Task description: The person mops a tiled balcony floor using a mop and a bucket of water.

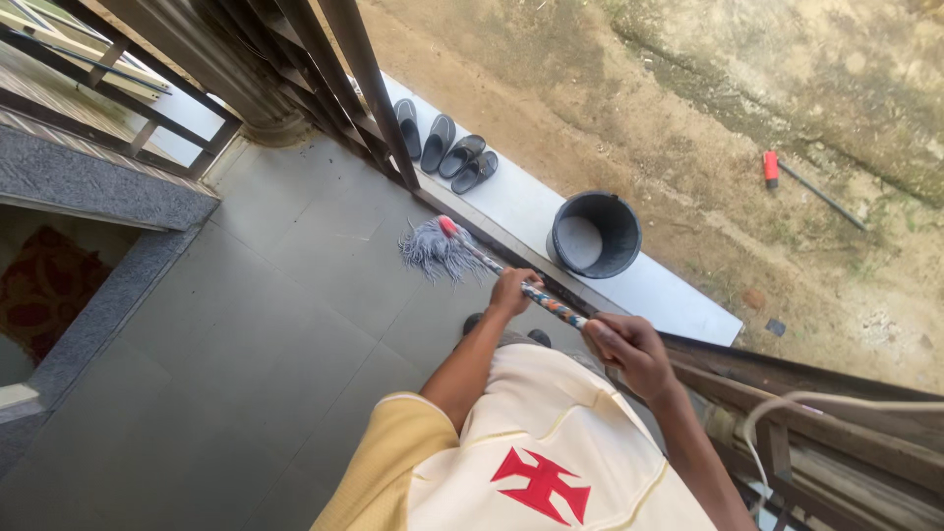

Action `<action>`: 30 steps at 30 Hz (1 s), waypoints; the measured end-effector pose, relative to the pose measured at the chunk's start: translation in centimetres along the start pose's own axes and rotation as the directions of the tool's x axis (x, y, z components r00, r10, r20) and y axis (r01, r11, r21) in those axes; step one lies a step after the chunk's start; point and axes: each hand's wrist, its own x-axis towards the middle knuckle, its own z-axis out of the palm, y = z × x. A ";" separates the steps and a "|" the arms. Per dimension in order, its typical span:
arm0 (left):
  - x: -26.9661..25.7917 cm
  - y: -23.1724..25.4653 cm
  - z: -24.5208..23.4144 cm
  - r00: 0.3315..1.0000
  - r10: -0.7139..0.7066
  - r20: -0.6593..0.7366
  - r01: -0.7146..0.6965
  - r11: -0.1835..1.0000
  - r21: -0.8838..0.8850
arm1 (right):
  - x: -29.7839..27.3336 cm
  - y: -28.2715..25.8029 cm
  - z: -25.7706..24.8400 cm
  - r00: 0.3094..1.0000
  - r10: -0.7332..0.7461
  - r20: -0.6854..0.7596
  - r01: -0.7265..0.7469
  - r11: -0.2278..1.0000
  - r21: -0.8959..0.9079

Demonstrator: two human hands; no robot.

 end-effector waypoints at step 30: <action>-2.7 3.8 -0.5 0.961 -0.019 0.274 0.046 0.995 -0.093 | -0.4 -3.2 0.7 0.959 0.274 0.078 -0.263 0.957 -0.127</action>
